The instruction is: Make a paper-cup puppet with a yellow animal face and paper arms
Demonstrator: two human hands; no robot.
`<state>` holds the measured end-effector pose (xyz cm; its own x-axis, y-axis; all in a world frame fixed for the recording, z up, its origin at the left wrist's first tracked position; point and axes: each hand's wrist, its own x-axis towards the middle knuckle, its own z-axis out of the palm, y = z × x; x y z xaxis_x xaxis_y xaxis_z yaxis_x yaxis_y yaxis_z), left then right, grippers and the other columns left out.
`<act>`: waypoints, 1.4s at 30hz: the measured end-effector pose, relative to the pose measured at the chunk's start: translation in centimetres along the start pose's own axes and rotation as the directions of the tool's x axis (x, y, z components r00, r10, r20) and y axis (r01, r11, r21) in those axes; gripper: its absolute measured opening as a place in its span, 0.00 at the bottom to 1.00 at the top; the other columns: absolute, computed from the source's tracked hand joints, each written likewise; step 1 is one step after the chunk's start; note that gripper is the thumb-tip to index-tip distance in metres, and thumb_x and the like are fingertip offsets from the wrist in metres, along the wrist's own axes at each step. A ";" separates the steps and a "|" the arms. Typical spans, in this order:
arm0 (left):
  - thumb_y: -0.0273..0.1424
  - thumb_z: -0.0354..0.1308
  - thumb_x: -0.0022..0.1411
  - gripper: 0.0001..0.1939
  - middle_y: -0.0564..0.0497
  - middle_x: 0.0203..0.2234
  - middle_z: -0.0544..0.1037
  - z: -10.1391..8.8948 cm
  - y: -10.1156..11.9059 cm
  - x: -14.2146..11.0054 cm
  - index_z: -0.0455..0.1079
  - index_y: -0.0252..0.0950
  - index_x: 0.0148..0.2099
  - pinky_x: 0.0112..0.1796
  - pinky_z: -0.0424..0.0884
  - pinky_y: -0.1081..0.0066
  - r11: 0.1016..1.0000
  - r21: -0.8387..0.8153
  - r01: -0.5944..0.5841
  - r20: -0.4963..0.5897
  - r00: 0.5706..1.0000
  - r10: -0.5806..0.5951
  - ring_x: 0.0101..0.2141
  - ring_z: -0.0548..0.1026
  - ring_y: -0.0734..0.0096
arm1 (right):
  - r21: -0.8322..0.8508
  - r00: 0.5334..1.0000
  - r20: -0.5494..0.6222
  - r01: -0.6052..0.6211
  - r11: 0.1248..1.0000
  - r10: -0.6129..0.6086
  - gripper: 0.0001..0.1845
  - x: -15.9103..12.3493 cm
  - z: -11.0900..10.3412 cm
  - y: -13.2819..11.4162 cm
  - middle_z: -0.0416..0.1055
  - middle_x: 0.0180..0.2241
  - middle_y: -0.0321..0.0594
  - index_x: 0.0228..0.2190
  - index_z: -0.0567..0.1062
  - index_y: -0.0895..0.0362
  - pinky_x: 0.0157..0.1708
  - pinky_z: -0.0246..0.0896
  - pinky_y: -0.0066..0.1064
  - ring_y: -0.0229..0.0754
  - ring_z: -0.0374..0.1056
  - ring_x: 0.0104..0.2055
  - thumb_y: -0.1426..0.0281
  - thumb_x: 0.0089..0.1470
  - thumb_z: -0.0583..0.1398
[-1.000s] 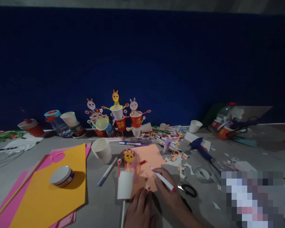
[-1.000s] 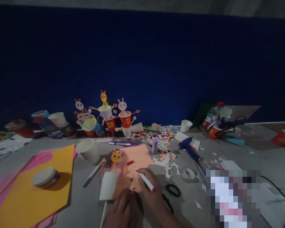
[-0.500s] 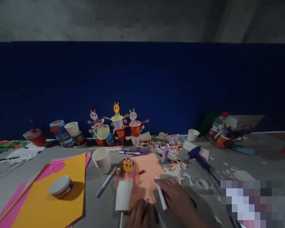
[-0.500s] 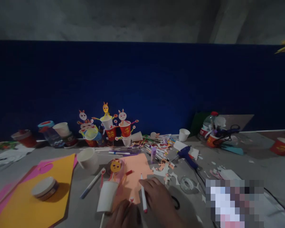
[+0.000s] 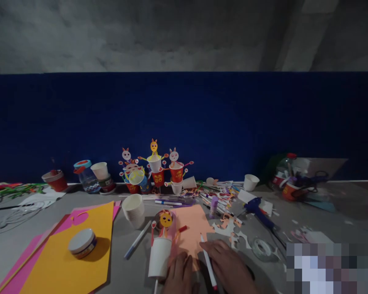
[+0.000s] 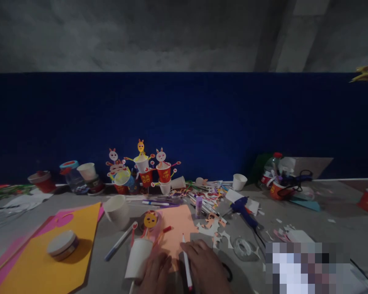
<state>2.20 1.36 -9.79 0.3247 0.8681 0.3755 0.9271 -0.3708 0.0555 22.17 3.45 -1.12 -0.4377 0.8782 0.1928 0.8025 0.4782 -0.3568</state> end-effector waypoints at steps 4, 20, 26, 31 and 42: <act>0.19 0.56 0.56 0.26 0.44 0.50 0.79 -0.5 -0.2 1.4 0.74 0.38 0.56 0.53 0.68 0.61 0.995 -0.068 0.078 0.132 0.989 -0.068 0.51 0.74 0.55 | -0.017 0.998 -0.057 0.030 0.999 -0.031 0.31 0.4 0.4 0.9 0.79 0.48 0.40 0.53 0.75 0.54 0.52 0.66 0.36 0.48 0.72 0.49 0.87 0.52 0.52; 0.18 0.55 0.59 0.18 0.44 0.49 0.79 0.3 0.5 2.6 0.77 0.36 0.48 0.51 0.67 0.58 0.984 0.013 0.179 0.199 0.964 -0.178 0.49 0.73 0.54 | 0.004 0.999 -0.020 0.044 0.999 -0.044 0.32 1.3 0.2 1.0 0.78 0.51 0.40 0.55 0.74 0.53 0.54 0.68 0.39 0.49 0.72 0.53 0.86 0.55 0.51; 0.19 0.55 0.59 0.15 0.42 0.47 0.78 -1.7 1.0 3.2 0.77 0.34 0.45 0.50 0.67 0.56 0.987 0.030 0.159 0.223 0.961 -0.162 0.48 0.73 0.53 | -0.024 1.000 -0.005 -0.003 1.000 0.003 0.33 1.0 0.4 1.6 0.75 0.56 0.40 0.58 0.72 0.50 0.59 0.63 0.39 0.48 0.69 0.58 0.85 0.56 0.51; 0.18 0.54 0.61 0.16 0.42 0.47 0.79 -4.1 1.3 3.7 0.77 0.34 0.48 0.49 0.69 0.57 0.993 0.023 0.117 0.248 0.962 -0.119 0.48 0.74 0.53 | -0.032 0.999 -0.044 0.030 0.999 -0.031 0.30 -0.1 0.6 1.2 0.75 0.56 0.42 0.56 0.74 0.51 0.57 0.66 0.38 0.48 0.70 0.57 0.84 0.55 0.52; 0.19 0.53 0.64 0.14 0.43 0.42 0.81 -5.7 1.9 4.2 0.79 0.33 0.44 0.48 0.70 0.58 0.990 -0.008 0.138 0.299 0.945 -0.130 0.45 0.76 0.55 | 0.100 0.971 -0.181 0.175 0.980 -0.155 0.22 -0.6 2.1 -0.4 0.79 0.48 0.43 0.47 0.77 0.54 0.50 0.70 0.35 0.47 0.74 0.49 0.83 0.55 0.55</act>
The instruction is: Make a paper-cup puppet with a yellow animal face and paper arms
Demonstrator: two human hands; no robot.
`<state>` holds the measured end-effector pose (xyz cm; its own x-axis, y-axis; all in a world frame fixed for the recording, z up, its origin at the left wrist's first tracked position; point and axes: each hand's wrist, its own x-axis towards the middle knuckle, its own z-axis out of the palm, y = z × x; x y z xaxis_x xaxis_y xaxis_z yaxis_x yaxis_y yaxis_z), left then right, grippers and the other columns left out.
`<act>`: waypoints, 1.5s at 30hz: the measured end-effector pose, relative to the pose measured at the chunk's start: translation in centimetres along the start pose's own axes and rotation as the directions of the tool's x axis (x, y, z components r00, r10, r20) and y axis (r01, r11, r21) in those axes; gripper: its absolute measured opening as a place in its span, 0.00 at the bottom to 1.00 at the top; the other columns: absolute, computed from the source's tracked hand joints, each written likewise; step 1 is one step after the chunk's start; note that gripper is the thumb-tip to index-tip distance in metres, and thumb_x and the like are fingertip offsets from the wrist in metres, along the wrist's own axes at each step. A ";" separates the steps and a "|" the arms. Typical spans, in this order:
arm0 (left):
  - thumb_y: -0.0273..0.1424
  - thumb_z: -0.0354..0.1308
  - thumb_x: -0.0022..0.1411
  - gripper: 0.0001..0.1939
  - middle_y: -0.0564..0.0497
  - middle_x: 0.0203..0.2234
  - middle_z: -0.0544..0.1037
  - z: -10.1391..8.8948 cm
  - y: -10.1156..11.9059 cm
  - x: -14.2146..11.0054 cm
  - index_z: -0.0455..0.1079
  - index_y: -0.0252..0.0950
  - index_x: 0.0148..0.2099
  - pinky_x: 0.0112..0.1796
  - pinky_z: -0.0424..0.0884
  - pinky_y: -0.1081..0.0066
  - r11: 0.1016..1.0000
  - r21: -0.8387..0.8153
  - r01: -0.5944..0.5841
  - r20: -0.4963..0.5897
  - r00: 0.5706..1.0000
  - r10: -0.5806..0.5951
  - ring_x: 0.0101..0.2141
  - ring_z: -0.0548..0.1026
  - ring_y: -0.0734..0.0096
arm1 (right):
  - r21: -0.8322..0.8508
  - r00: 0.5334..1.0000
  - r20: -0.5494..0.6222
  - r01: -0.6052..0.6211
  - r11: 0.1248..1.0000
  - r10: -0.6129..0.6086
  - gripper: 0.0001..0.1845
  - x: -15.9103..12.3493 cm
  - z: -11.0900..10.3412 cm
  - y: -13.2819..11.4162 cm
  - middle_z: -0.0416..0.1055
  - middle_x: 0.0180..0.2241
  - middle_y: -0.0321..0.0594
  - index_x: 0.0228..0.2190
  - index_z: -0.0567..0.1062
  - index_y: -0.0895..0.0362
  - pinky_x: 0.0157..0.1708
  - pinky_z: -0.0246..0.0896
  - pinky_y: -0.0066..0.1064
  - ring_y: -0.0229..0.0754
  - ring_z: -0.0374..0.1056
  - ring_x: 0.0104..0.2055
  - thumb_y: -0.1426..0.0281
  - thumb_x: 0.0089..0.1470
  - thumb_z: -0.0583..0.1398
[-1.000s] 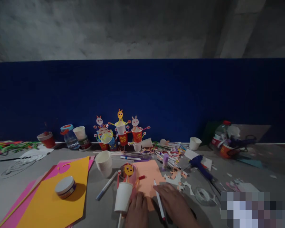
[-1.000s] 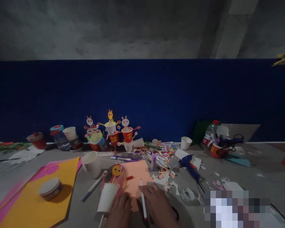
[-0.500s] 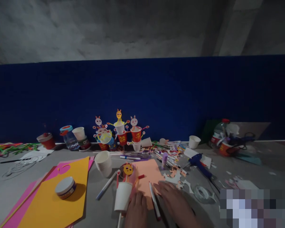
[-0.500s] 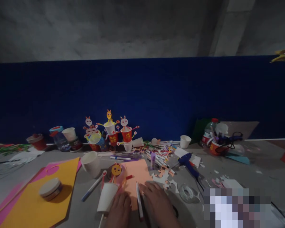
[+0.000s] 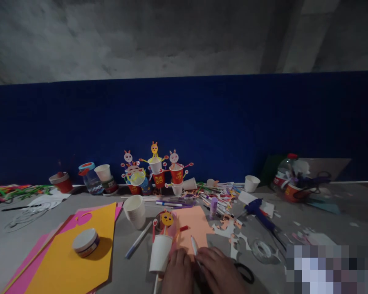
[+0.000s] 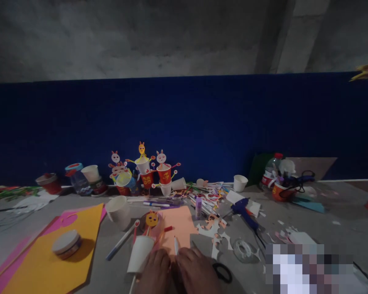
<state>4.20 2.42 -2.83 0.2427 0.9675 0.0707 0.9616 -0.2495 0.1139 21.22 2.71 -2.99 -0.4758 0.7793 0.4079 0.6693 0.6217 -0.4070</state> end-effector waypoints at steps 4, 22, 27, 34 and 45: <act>0.20 0.52 0.64 0.14 0.43 0.41 0.81 -0.5 0.2 -0.1 0.79 0.34 0.42 0.46 0.69 0.59 1.000 -0.004 -0.011 -0.007 1.000 0.011 0.43 0.76 0.56 | 0.025 0.999 -0.039 0.004 1.000 -0.003 0.19 -0.2 -0.1 0.1 0.79 0.48 0.44 0.47 0.77 0.55 0.50 0.70 0.37 0.47 0.74 0.49 0.81 0.58 0.54; 0.22 0.53 0.65 0.13 0.43 0.43 0.81 -1.4 0.9 0.0 0.78 0.34 0.46 0.48 0.68 0.56 1.000 -0.005 0.003 0.110 0.994 -0.003 0.47 0.76 0.52 | -0.123 0.947 0.046 -0.311 0.942 0.318 0.04 2.5 -1.6 -1.1 0.78 0.37 0.41 0.34 0.76 0.55 0.42 0.65 0.36 0.49 0.72 0.43 0.74 0.57 0.60; 0.19 0.51 0.64 0.16 0.40 0.47 0.80 -0.9 0.8 0.8 0.77 0.33 0.48 0.47 0.70 0.58 1.000 0.024 0.002 0.144 0.990 -0.005 0.48 0.77 0.53 | -0.233 0.913 0.090 -0.370 0.900 0.398 0.03 3.7 -1.0 -1.7 0.78 0.36 0.42 0.32 0.77 0.55 0.38 0.63 0.35 0.51 0.74 0.43 0.74 0.54 0.62; 0.16 0.54 0.63 0.14 0.44 0.42 0.82 -4.7 -1.2 3.7 0.76 0.33 0.46 0.45 0.72 0.65 0.990 0.101 -0.100 0.145 0.986 0.084 0.45 0.79 0.62 | -0.191 0.879 0.036 -0.461 0.867 0.476 0.04 3.8 -1.7 -0.8 0.80 0.30 0.40 0.31 0.74 0.54 0.30 0.57 0.30 0.47 0.77 0.36 0.74 0.56 0.60; 0.35 0.61 0.67 0.16 0.44 0.50 0.76 -7.4 0.8 10.4 0.70 0.35 0.55 0.44 0.76 0.54 0.952 0.274 -0.137 0.153 0.983 0.097 0.46 0.77 0.58 | -0.132 0.886 0.001 -0.459 0.879 0.463 0.06 3.3 -2.9 0.4 0.81 0.33 0.40 0.36 0.71 0.54 0.31 0.55 0.28 0.46 0.78 0.37 0.73 0.63 0.54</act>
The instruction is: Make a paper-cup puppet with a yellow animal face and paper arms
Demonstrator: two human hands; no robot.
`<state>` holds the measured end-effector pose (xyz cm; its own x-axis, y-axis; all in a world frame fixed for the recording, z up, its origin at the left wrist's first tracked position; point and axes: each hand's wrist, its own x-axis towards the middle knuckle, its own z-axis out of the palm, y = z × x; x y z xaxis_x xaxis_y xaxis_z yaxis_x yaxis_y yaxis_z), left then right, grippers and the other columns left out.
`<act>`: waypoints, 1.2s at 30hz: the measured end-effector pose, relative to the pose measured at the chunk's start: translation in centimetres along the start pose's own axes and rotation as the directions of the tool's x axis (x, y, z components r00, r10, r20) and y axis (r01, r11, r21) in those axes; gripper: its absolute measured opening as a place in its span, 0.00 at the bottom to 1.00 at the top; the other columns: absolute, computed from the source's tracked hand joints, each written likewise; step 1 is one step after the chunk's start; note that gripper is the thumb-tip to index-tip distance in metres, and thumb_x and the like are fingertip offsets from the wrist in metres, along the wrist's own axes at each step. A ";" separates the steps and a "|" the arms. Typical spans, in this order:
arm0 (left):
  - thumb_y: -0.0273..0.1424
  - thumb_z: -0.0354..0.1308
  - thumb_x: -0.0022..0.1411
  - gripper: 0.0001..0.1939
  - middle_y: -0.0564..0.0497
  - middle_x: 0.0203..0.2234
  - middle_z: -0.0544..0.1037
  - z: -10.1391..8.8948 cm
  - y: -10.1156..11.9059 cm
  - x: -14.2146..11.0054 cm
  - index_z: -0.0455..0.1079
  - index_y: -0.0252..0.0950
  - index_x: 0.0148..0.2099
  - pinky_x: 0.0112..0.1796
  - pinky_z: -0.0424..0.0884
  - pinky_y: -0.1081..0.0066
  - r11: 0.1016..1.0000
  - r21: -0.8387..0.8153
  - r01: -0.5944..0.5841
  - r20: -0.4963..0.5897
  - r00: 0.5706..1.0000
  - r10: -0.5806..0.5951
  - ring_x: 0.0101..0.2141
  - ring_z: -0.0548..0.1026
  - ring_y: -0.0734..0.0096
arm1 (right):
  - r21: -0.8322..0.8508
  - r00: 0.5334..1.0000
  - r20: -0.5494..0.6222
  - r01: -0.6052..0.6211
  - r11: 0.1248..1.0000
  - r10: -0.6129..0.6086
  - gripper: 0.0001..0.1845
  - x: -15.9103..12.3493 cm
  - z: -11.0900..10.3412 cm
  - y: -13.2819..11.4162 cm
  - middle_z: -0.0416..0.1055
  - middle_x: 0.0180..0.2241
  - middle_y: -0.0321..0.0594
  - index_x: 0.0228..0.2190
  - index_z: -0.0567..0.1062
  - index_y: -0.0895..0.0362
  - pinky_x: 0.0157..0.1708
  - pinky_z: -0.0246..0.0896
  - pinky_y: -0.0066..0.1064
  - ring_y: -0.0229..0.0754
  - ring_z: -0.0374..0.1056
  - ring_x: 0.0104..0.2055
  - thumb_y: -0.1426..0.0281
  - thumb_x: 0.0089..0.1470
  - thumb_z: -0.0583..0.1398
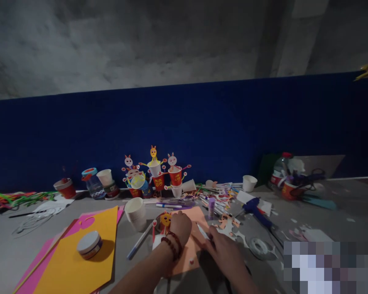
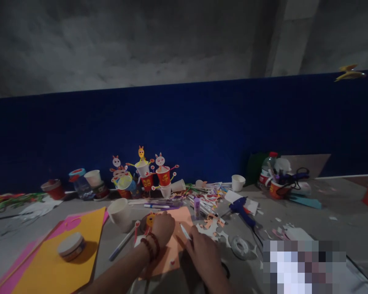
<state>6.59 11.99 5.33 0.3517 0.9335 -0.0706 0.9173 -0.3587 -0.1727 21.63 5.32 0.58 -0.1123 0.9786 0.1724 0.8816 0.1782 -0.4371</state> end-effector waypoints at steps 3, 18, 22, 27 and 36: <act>0.35 0.60 0.67 0.16 0.45 0.50 0.76 -0.4 -0.6 -0.1 0.70 0.35 0.54 0.45 0.76 0.53 0.998 -0.010 -0.061 -0.030 0.998 0.061 0.46 0.77 0.59 | 0.044 1.000 -0.017 0.008 0.999 -0.008 0.07 -0.3 -0.2 0.5 0.81 0.34 0.39 0.39 0.71 0.53 0.32 0.57 0.28 0.46 0.78 0.38 0.74 0.63 0.53; 0.25 0.55 0.66 0.07 0.47 0.37 0.81 -2.9 -1.9 -3.2 0.74 0.38 0.39 0.42 0.68 0.66 0.912 -0.275 -0.303 -0.174 0.949 0.263 0.42 0.76 0.60 | 0.226 0.998 -0.004 0.057 0.972 -0.058 0.06 -1.8 -2.5 0.7 0.76 0.32 0.36 0.35 0.69 0.52 0.34 0.55 0.31 0.46 0.73 0.35 0.69 0.62 0.52; 0.25 0.56 0.65 0.07 0.48 0.38 0.81 -3.2 -2.0 -3.7 0.75 0.38 0.38 0.43 0.68 0.67 0.861 -0.331 -0.385 -0.168 0.922 0.348 0.44 0.76 0.59 | 0.323 0.995 0.019 0.086 0.943 -0.098 0.05 -1.6 -3.1 0.9 0.74 0.32 0.36 0.33 0.68 0.52 0.34 0.55 0.31 0.44 0.70 0.35 0.68 0.61 0.53; 0.25 0.55 0.66 0.08 0.51 0.36 0.81 -3.0 -2.5 -4.4 0.75 0.38 0.40 0.42 0.69 0.72 0.797 -0.426 -0.428 -0.195 0.904 0.382 0.40 0.77 0.67 | 0.512 0.986 -0.009 0.145 0.846 -0.164 0.09 -1.2 -3.4 1.5 0.68 0.27 0.32 0.28 0.65 0.53 0.31 0.53 0.29 0.41 0.64 0.30 0.63 0.58 0.54; 0.26 0.57 0.65 0.07 0.53 0.37 0.82 -3.4 -2.4 -4.1 0.76 0.38 0.40 0.43 0.71 0.72 0.820 -0.392 -0.417 -0.108 0.906 0.409 0.41 0.79 0.67 | 0.514 0.977 -0.058 0.205 0.833 -0.204 0.09 -0.6 -2.8 2.0 0.72 0.27 0.34 0.29 0.70 0.54 0.32 0.59 0.31 0.43 0.68 0.31 0.64 0.59 0.55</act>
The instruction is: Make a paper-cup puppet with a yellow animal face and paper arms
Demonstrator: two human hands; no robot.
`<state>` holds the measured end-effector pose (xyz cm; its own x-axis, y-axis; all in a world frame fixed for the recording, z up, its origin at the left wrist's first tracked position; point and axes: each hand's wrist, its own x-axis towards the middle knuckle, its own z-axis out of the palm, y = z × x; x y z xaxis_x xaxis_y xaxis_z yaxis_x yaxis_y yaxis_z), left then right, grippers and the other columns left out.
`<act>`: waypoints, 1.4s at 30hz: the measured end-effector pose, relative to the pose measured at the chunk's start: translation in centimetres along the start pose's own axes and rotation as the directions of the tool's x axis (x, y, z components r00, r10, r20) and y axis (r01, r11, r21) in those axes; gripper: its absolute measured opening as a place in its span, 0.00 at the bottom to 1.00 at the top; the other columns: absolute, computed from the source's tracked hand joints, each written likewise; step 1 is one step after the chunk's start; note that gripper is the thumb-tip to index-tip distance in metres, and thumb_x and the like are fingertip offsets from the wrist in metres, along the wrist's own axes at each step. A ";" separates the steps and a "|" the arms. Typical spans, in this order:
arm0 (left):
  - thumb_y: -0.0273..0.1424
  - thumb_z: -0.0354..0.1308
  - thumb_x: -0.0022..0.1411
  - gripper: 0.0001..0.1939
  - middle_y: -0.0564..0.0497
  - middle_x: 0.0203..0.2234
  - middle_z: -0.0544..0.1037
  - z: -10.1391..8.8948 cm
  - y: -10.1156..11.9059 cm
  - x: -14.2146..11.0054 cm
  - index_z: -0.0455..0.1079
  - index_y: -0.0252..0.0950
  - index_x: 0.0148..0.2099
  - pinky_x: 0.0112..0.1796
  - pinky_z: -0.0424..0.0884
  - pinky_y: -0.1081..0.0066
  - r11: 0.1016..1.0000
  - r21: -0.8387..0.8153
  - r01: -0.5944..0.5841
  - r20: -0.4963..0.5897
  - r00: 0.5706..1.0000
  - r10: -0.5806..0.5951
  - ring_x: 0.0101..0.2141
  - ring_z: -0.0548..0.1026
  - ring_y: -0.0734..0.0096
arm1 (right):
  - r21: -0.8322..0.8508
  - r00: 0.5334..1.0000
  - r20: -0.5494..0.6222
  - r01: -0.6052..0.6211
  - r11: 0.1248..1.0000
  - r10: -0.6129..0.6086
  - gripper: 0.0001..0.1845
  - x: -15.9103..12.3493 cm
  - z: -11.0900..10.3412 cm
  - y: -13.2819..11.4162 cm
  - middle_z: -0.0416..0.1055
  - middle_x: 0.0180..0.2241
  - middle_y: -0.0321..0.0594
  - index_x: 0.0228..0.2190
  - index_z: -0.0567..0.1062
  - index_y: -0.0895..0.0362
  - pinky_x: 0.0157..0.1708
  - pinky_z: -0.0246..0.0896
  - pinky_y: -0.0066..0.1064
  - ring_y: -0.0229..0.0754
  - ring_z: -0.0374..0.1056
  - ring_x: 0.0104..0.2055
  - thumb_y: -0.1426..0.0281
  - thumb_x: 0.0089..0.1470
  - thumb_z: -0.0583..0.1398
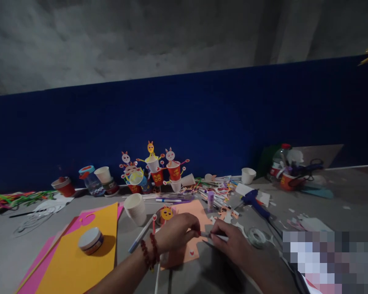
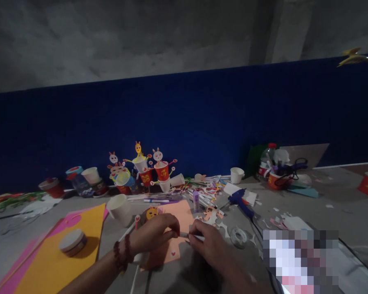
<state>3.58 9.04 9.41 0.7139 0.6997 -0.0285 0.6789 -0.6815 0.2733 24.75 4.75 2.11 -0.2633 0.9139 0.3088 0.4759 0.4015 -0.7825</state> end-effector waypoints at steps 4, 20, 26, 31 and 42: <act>0.32 0.59 0.67 0.07 0.48 0.42 0.80 -0.7 -2.5 2.5 0.75 0.35 0.44 0.47 0.73 0.55 0.977 0.199 0.082 0.054 0.994 -0.094 0.44 0.78 0.61 | -0.249 0.990 -0.135 -0.075 0.966 0.042 0.15 1.0 0.8 0.7 0.76 0.46 0.47 0.47 0.73 0.56 0.49 0.63 0.43 0.54 0.70 0.50 0.66 0.59 0.58; 0.25 0.60 0.63 0.08 0.39 0.40 0.81 5.4 2.7 -1.8 0.77 0.31 0.45 0.40 0.76 0.59 0.900 0.325 0.292 0.073 0.941 -0.332 0.43 0.80 0.53 | -0.335 0.994 0.068 -0.061 0.940 0.089 0.11 -2.3 5.3 0.2 0.77 0.36 0.41 0.32 0.77 0.55 0.42 0.61 0.35 0.48 0.70 0.43 0.78 0.59 0.56; 0.18 0.52 0.64 0.14 0.37 0.44 0.80 6.8 2.9 -1.7 0.76 0.28 0.46 0.45 0.74 0.58 0.894 0.290 0.341 0.043 0.929 -0.368 0.46 0.78 0.53 | -0.304 0.995 0.079 -0.032 0.952 0.059 0.14 -2.8 4.9 0.2 0.77 0.40 0.42 0.36 0.76 0.55 0.46 0.62 0.37 0.49 0.69 0.45 0.81 0.55 0.54; 0.16 0.51 0.63 0.15 0.37 0.44 0.79 7.3 2.7 -1.7 0.76 0.29 0.47 0.46 0.71 0.58 0.899 0.271 0.344 0.035 0.930 -0.367 0.48 0.76 0.53 | -0.301 0.996 0.086 0.001 0.953 0.026 0.14 -3.0 4.7 0.1 0.76 0.38 0.42 0.34 0.75 0.54 0.44 0.64 0.38 0.49 0.70 0.43 0.81 0.55 0.53; 0.18 0.51 0.64 0.14 0.36 0.43 0.79 8.6 3.4 -2.2 0.75 0.29 0.47 0.40 0.70 0.59 0.882 0.215 0.420 0.015 0.901 -0.433 0.44 0.77 0.50 | -0.256 0.997 0.076 0.025 0.966 -0.006 0.16 -3.5 5.7 0.4 0.78 0.42 0.45 0.37 0.75 0.55 0.48 0.66 0.40 0.50 0.72 0.47 0.82 0.53 0.52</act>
<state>5.81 3.34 2.17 0.3524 0.9224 -0.1583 0.9352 -0.3534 0.0225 21.12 1.33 -2.33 -0.3294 0.9045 0.2710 0.6683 0.4261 -0.6097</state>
